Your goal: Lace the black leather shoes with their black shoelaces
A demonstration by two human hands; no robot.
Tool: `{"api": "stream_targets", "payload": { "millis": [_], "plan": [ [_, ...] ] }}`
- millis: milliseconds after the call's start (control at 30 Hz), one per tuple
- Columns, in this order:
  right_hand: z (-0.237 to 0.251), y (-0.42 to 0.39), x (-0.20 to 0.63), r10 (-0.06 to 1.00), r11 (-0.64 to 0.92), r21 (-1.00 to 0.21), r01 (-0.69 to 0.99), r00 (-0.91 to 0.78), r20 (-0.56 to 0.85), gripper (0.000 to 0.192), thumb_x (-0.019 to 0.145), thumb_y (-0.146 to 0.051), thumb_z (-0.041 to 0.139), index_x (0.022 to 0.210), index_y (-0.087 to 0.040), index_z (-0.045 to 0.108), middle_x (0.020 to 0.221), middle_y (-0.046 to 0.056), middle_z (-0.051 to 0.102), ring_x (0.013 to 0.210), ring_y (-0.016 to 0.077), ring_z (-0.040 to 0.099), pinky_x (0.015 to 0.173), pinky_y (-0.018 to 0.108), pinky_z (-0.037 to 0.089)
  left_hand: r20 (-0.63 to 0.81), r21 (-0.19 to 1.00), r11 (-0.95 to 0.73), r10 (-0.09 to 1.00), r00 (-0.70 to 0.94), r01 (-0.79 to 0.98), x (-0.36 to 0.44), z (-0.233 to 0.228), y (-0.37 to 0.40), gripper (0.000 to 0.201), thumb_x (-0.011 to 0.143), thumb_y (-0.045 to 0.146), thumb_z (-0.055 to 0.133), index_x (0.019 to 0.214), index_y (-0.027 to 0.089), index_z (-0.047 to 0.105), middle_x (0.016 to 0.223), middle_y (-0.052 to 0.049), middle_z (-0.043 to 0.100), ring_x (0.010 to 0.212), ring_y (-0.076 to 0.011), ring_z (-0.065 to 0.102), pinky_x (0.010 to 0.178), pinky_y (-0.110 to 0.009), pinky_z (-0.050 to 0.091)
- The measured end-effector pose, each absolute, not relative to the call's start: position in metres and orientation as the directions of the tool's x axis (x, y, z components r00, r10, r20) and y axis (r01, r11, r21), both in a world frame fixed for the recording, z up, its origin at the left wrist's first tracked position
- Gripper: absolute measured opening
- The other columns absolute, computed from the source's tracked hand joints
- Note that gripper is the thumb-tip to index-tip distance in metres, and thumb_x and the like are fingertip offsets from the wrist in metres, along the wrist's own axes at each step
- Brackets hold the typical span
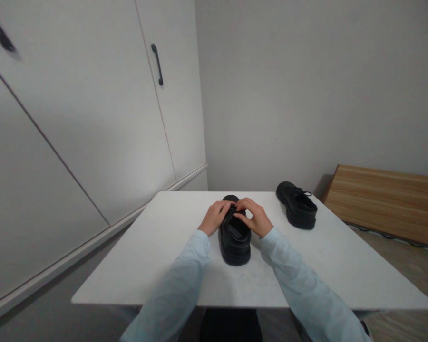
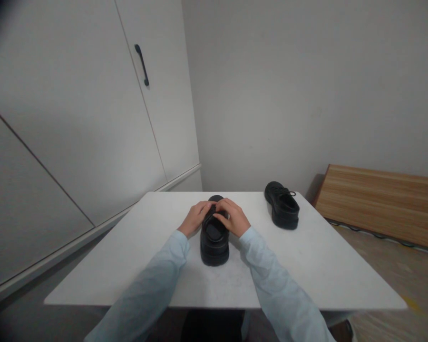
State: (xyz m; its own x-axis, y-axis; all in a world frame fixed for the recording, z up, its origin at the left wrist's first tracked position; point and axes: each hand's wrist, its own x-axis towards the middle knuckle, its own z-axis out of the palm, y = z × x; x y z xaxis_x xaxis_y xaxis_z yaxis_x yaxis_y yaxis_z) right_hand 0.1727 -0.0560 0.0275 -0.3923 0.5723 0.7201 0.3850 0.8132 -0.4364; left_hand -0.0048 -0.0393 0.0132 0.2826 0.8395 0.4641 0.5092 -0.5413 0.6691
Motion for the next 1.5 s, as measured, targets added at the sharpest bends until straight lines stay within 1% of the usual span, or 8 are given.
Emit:
{"api": "stream_targets", "payload": {
  "millis": [367, 533, 667, 900, 1067, 1200, 1333, 1500],
  "plan": [
    [0.035, -0.060, 0.168, 0.675, 0.737, -0.627, 0.251, -0.230, 0.701, 0.015, 0.077, -0.027, 0.066, 0.066, -0.020, 0.060, 0.080, 0.005, 0.064, 0.081, 0.0191, 0.060, 0.078, 0.036, 0.048, 0.450, 0.701, -0.528, 0.849, 0.277, 0.479, -0.007, 0.014, -0.040, 0.044, 0.093, 0.040, 0.029, 0.107, 0.020, 0.067, 0.108, -0.006, 0.067, 0.105, -0.0197, 0.059, 0.096, -0.034, 0.041],
    [0.037, -0.059, 0.169, 0.786, 0.615, -0.787, 0.048, -0.128, 0.605, 0.020, 0.078, -0.033, 0.065, 0.067, -0.019, 0.056, 0.084, 0.005, 0.066, 0.082, 0.0187, 0.063, 0.079, 0.036, 0.049, 0.438, 0.723, -0.512, 0.859, 0.265, 0.464, -0.008, 0.015, -0.041, 0.046, 0.094, 0.039, 0.027, 0.107, 0.021, 0.067, 0.108, -0.005, 0.067, 0.105, -0.0189, 0.058, 0.097, -0.033, 0.040],
    [0.037, -0.058, 0.173, 0.829, 0.539, -0.828, -0.156, -0.075, 0.554, 0.022, 0.082, -0.035, 0.061, 0.071, -0.019, 0.051, 0.090, 0.004, 0.066, 0.072, 0.0148, 0.066, 0.081, 0.037, 0.051, 0.427, 0.723, -0.507, 0.862, 0.273, 0.470, -0.009, 0.015, -0.043, 0.047, 0.094, 0.040, 0.026, 0.106, 0.022, 0.067, 0.110, -0.004, 0.067, 0.106, -0.0187, 0.057, 0.098, -0.033, 0.039],
    [0.034, -0.054, 0.175, 0.887, 0.425, -0.834, -0.353, -0.024, 0.462, 0.025, 0.080, -0.037, 0.062, 0.073, -0.020, 0.047, 0.083, -0.002, 0.064, 0.056, 0.0101, 0.063, 0.057, 0.030, 0.055, 0.440, 0.718, -0.518, 0.855, 0.274, 0.464, -0.010, 0.012, -0.041, 0.046, 0.094, 0.040, 0.027, 0.106, 0.021, 0.067, 0.110, -0.004, 0.067, 0.106, -0.0178, 0.058, 0.098, -0.031, 0.040],
    [0.040, -0.054, 0.181, 0.883, 0.450, -0.779, -0.435, 0.085, 0.462, 0.025, 0.079, -0.036, 0.063, 0.070, -0.019, 0.048, 0.074, -0.006, 0.061, 0.038, 0.0027, 0.045, 0.044, 0.023, 0.051, 0.449, 0.712, -0.524, 0.852, 0.270, 0.467, -0.011, 0.009, -0.040, 0.045, 0.094, 0.041, 0.028, 0.106, 0.022, 0.067, 0.110, -0.003, 0.067, 0.106, -0.0178, 0.058, 0.098, -0.032, 0.040],
    [0.039, -0.050, 0.188, 0.907, 0.421, -0.831, -0.364, 0.155, 0.392, 0.027, 0.076, -0.038, 0.065, 0.069, -0.020, 0.046, 0.067, -0.007, 0.057, 0.035, 0.0033, 0.044, 0.038, 0.022, 0.048, 0.446, 0.708, -0.528, 0.849, 0.283, 0.469, -0.011, 0.010, -0.041, 0.041, 0.092, 0.042, 0.034, 0.105, 0.022, 0.067, 0.110, -0.004, 0.067, 0.107, -0.0190, 0.058, 0.098, -0.033, 0.040],
    [0.030, -0.044, 0.188, 0.919, 0.370, -0.926, -0.072, 0.171, 0.354, 0.025, 0.069, -0.035, 0.068, 0.073, -0.019, 0.049, 0.065, -0.006, 0.056, 0.033, 0.0039, 0.043, 0.034, 0.022, 0.044, 0.494, 0.702, -0.587, 0.810, 0.317, 0.404, -0.010, 0.015, -0.043, 0.032, 0.085, 0.041, 0.051, 0.105, 0.023, 0.067, 0.111, -0.005, 0.067, 0.107, -0.0202, 0.057, 0.099, -0.035, 0.040],
    [0.023, -0.042, 0.183, 0.920, 0.373, -0.914, 0.159, 0.070, 0.387, 0.020, 0.067, -0.035, 0.066, 0.073, -0.018, 0.056, 0.070, -0.002, 0.057, 0.044, 0.0078, 0.047, 0.038, 0.024, 0.045, 0.567, 0.699, -0.637, 0.771, 0.289, 0.325, -0.011, 0.024, -0.046, 0.017, 0.077, 0.035, 0.064, 0.085, 0.021, 0.071, 0.109, -0.007, 0.066, 0.107, -0.0216, 0.056, 0.100, -0.039, 0.039]
  ]
}}
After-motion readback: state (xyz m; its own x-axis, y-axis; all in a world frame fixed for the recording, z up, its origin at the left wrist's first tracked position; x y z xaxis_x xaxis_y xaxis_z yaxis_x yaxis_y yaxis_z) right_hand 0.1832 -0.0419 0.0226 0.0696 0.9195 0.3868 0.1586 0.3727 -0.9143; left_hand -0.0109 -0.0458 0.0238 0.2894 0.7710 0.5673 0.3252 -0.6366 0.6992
